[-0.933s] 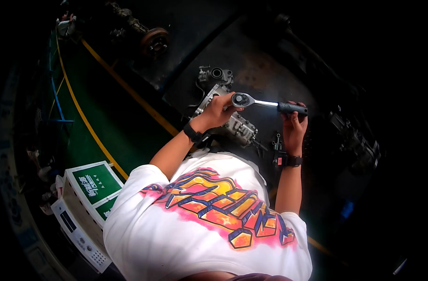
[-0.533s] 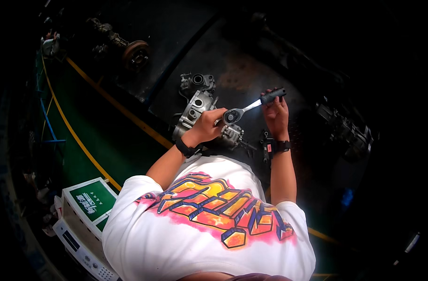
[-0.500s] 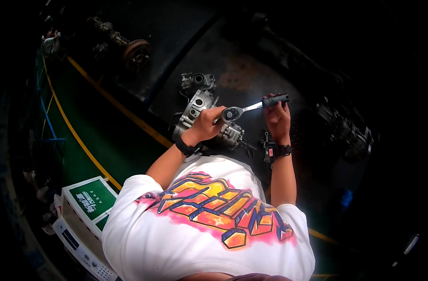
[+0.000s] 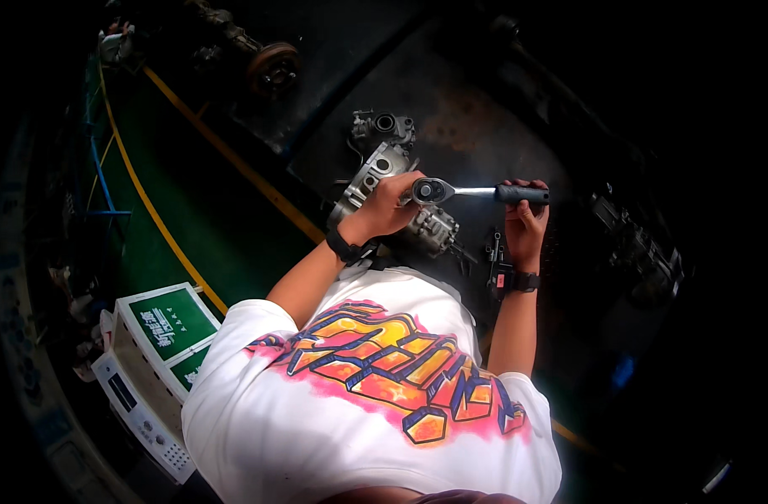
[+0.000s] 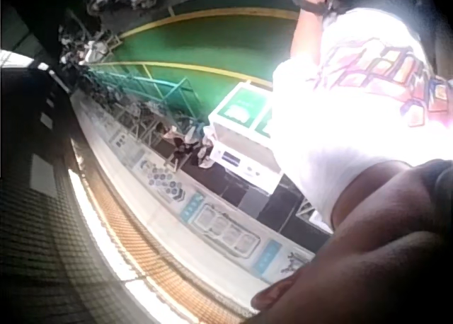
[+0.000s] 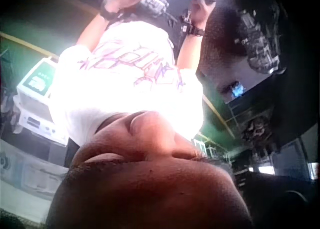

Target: The person disassembles an automotive transmission component on a workbench, using a long thin rod to push through a top opening, then picks up a socket extension to loosen internal parts, and finally uses a ratchet to remove fasteners from the housing.

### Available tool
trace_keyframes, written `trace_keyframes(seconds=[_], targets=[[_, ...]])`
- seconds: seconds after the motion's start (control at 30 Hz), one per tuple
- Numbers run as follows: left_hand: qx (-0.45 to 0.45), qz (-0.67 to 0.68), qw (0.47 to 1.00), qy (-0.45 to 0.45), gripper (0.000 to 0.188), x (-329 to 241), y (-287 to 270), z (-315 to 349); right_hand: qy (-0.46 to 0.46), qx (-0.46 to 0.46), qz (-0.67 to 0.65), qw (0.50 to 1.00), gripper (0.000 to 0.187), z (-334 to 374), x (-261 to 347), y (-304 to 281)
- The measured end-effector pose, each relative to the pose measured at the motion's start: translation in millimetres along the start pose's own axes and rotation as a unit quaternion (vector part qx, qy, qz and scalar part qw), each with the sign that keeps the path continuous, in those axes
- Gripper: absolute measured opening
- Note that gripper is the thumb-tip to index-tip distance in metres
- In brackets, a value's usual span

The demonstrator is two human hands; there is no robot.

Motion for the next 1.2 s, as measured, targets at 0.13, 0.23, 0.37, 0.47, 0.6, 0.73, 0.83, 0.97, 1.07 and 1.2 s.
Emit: trace_keyframes(seconds=[0.13,0.23,0.37,0.47,0.6,0.73,0.83,0.97,1.07,1.2], targets=[[0.020,-0.007,1.000,0.013,0.034,-3,13,5,-0.004,0.055,-0.024,0.998,0.052,-49,-9,-1],[0.028,-0.005,1.000,-0.004,0.041,-9,13,7,0.016,0.022,-0.086,0.996,0.051,-67,-21,2],[0.040,0.010,0.999,-0.014,0.042,-8,15,15,0.015,0.002,-0.163,0.986,0.049,-53,-16,12],[0.005,0.000,1.000,-0.010,0.042,-10,16,20,-0.001,-0.031,-0.121,0.992,0.046,-17,1,14],[-0.058,-0.018,0.998,-0.005,0.047,-2,11,24,0.043,-0.179,-0.017,0.983,0.047,29,17,43],[-0.122,-0.055,0.988,-0.075,0.047,0,-5,21,0.091,-0.283,0.035,0.954,0.053,62,24,88],[-0.117,-0.054,0.987,-0.098,0.044,5,-10,15,0.133,-0.302,0.056,0.942,0.052,77,30,103],[-0.103,0.030,0.989,-0.099,0.040,23,-8,15,0.147,-0.305,0.077,0.938,0.049,79,28,111],[-0.096,0.055,0.989,-0.096,0.038,28,-7,15,0.139,-0.301,0.082,0.940,0.047,75,26,108],[-0.081,-0.043,0.988,-0.123,0.038,14,-8,9,0.127,-0.292,0.099,0.943,0.047,72,25,106]])
Point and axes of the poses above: each hand's wrist, its own z-axis away from the middle knuckle, its own y-axis out of the palm, x = y × z, the point moved 5 cm from there along -z, towards the middle knuckle, and after that the axes turned 12 degrees about x, right-handed, at the moved point
